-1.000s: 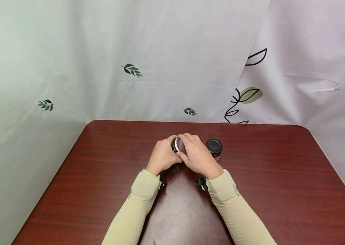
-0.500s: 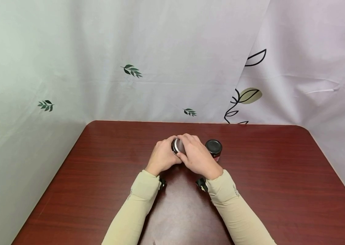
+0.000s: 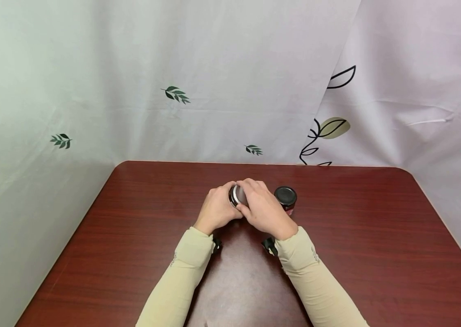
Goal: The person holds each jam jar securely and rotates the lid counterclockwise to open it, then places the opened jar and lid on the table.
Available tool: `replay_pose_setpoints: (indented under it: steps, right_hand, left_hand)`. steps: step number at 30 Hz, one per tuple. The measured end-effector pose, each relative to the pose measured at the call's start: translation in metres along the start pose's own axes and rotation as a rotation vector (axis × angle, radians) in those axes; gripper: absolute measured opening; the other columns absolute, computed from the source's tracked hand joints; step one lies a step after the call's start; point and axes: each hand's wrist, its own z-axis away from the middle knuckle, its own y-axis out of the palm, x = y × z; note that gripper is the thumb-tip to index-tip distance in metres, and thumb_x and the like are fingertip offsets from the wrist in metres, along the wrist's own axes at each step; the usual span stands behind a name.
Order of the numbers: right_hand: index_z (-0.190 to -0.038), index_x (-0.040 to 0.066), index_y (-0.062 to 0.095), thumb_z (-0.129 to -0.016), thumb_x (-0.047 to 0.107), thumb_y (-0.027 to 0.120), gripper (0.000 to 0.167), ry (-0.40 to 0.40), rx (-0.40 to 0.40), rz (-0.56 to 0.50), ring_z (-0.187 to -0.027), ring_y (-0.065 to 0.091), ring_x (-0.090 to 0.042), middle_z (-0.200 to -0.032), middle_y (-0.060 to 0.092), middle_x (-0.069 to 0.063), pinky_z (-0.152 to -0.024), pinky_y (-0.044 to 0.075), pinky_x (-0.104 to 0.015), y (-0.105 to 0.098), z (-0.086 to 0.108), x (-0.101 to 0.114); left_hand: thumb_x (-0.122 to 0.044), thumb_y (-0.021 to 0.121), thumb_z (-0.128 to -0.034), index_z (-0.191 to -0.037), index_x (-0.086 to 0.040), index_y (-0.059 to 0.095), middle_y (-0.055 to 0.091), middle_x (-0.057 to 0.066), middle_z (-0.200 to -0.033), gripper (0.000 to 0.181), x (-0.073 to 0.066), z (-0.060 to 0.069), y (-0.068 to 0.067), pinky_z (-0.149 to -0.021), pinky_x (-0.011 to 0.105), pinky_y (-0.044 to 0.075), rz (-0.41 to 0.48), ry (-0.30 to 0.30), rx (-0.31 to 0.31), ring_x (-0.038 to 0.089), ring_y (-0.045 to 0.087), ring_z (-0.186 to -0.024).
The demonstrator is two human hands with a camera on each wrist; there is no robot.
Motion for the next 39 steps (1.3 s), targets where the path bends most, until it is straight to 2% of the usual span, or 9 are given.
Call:
replay_pose_setpoints:
  steps: [39]
  right_hand:
    - [-0.136, -0.003, 0.054, -0.09, 0.008, 0.074, 0.052, 0.0, 0.042, -0.004, -0.126, 0.049, -0.038, -0.133, 0.056, -0.016, -0.103, 0.045, -0.045, -0.002, 0.0006, -0.0001]
  left_hand:
    - [-0.012, 0.086, -0.0642, -0.132, -0.003, 0.061, 0.071, 0.011, -0.103, 0.073, -0.0008, 0.0013, -0.0006, -0.076, 0.036, 0.055, 0.015, -0.014, 0.016, 0.025, 0.066, -0.085]
